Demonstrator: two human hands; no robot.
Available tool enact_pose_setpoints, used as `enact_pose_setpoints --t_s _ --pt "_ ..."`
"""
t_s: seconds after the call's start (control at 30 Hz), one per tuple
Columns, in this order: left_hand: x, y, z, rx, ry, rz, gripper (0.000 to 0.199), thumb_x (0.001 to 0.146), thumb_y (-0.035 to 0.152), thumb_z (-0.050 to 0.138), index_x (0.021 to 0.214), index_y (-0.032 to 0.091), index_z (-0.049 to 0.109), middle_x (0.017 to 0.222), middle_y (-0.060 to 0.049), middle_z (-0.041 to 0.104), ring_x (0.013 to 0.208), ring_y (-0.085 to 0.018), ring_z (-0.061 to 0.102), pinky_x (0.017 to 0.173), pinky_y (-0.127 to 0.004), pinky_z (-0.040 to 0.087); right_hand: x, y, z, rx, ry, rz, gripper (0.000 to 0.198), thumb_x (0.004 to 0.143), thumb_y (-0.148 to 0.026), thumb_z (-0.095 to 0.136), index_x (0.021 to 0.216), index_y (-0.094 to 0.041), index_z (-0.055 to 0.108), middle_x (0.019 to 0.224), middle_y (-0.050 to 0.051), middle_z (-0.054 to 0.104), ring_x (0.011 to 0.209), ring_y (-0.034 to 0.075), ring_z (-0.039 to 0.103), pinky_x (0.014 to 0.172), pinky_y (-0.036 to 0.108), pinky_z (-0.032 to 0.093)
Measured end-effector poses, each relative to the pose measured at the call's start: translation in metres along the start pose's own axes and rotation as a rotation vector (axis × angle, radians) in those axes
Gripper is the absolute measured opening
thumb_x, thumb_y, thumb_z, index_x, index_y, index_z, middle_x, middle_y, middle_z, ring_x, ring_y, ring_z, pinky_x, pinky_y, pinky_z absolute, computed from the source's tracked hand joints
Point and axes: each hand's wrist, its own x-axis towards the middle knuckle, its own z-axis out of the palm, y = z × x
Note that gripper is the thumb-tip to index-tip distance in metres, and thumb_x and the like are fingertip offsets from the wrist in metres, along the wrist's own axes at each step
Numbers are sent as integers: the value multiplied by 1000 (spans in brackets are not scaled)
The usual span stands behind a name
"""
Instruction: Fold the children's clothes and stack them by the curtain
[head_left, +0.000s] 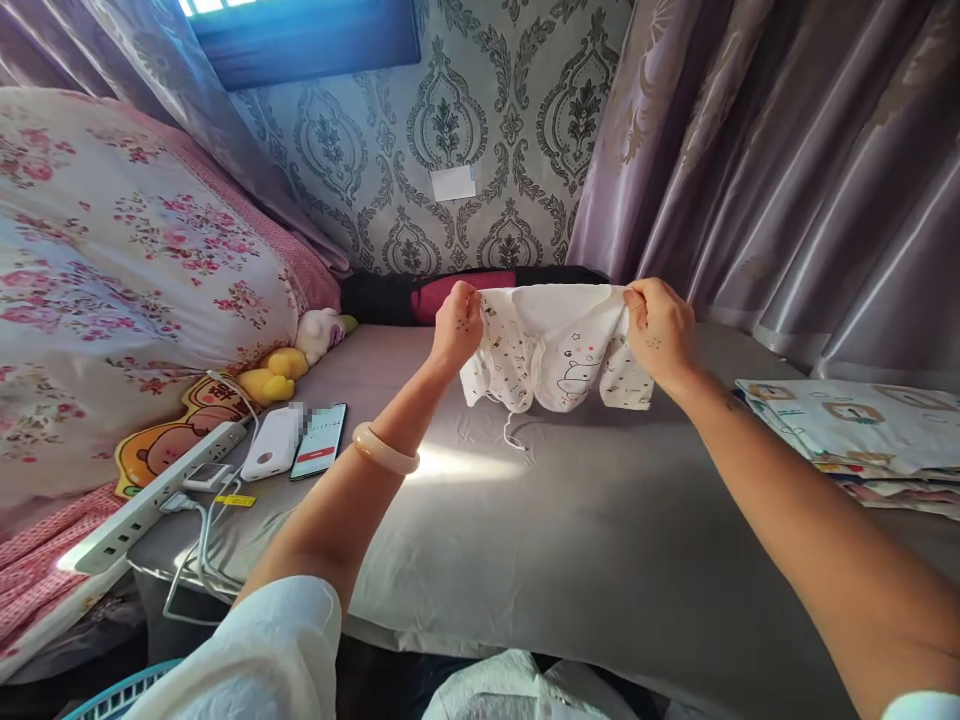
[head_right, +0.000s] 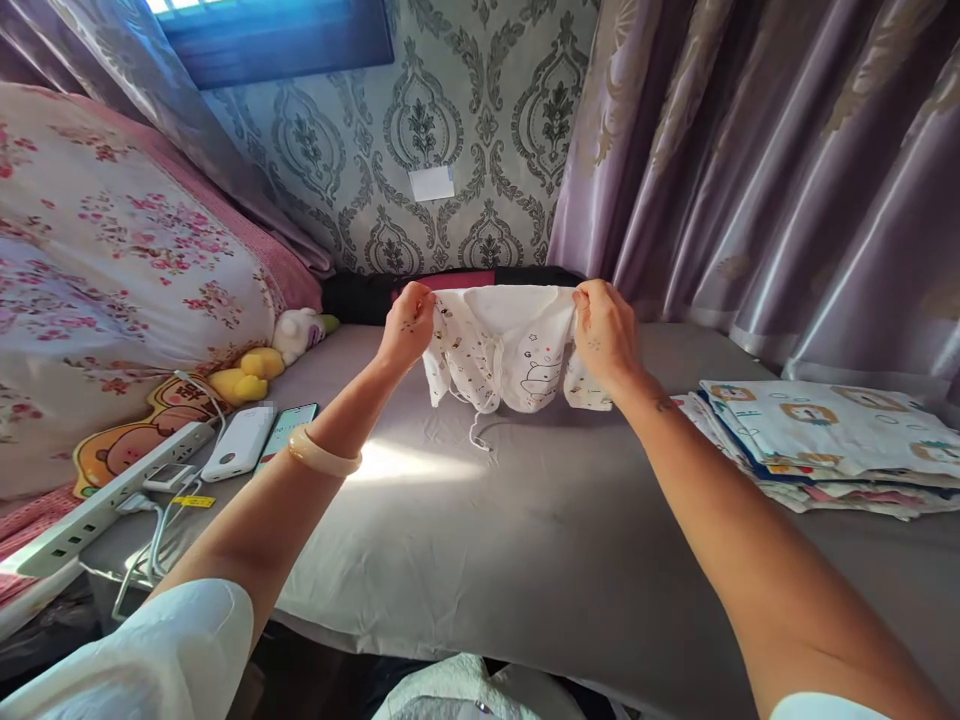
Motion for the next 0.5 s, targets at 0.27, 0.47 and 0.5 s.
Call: enact_pose_setpoints --t_s 0.27,0.47,0.5 --pt "-26 19 -35 195 44 299 18 97 29 46 85 20 56 84 -5 60 82 -18 56 78 -31 46 -20 -2 -21 -18 38 -143 39 101 -41 34 101 -18 66 98 13 69 91 25 64 77 37 48" --pt "-41 73 -109 107 -38 271 15 91 30 56 83 20 63 69 0 55 68 -13 54 59 -24 45 -28 -26 -100 160 -142 -52 39 91 -61 51 93 -29 72 66 1 66 55 17 58 49 31 44" --pt "-41 83 -121 84 -66 236 15 90 31 58 83 20 63 65 1 52 66 -13 54 56 -23 43 -27 -30 -112 209 -167 -11 37 88 -64 53 87 -32 72 62 0 64 51 17 56 45 31 42"
